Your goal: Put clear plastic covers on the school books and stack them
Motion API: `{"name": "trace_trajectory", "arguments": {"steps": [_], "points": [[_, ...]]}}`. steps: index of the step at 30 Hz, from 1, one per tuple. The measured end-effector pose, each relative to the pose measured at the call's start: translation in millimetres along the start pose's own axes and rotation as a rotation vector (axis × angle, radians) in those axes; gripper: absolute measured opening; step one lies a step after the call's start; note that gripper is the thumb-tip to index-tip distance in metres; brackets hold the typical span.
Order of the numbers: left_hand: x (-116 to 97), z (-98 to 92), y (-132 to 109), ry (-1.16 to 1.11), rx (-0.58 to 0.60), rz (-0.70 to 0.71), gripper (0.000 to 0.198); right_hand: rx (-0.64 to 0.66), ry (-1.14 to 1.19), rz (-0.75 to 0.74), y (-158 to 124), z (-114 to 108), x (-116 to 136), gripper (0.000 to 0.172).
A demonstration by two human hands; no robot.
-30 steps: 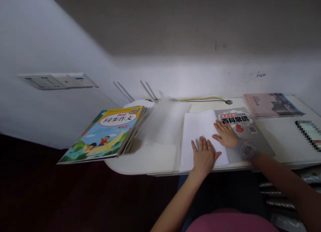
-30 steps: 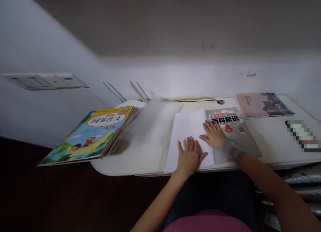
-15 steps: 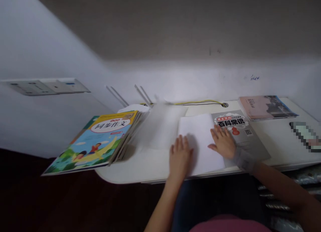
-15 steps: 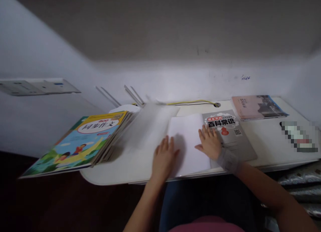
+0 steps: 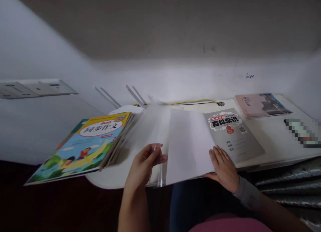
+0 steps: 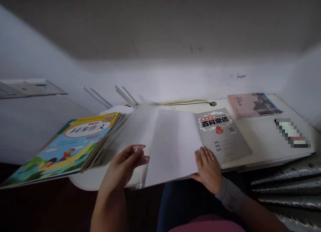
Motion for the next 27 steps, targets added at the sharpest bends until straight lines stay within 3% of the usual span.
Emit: {"name": "trace_trajectory", "arguments": {"steps": [4,6,8,10,11,14,16,20,24,27], "points": [[-43,22.6,-29,-0.083,-0.052,0.154,0.031,0.016,0.293,-0.105,-7,-11,-9,0.061],[-58,44.1,-35,-0.076,0.047,0.288,0.037,0.023,0.535,-0.113,-11,-17,-20,0.057],[-64,71.5,-32,0.004,0.24,0.447,0.053,0.026,0.757,-0.053,-14,-23,-38,0.047],[-59,99.1,-19,0.264,0.385,0.57,0.066,0.026,0.933,0.074,-17,-25,-61,0.033],[-52,111.0,-10,0.459,0.399,0.601,0.067,0.009,1.018,0.142,-18,-26,-72,0.028],[-28,135.7,26,1.055,0.291,0.607,0.069,-0.084,1.259,0.289,-19,-29,-103,0.036],[-12,145.8,46,1.324,0.247,0.609,0.07,-0.134,1.35,0.321,-18,-32,-119,0.043],[8,157.0,68,1.537,0.248,0.656,0.073,-0.19,1.155,0.352,-6,-42,-150,0.042],[20,163.1,74,1.549,0.301,0.633,0.073,-0.265,0.731,0.392,21,-58,-182,0.05],[22,161.8,78,1.52,0.338,0.607,0.071,-0.289,0.602,0.398,45,-67,-197,0.049]]}}
Point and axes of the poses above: each hand's wrist, its own y-axis towards the middle knuckle, its own z-axis out of the palm, x = y × z, the point moved 4 cm from there along y, towards the middle knuckle, and after that the axes turned 13 degrees about x, right-handed, at the moved point
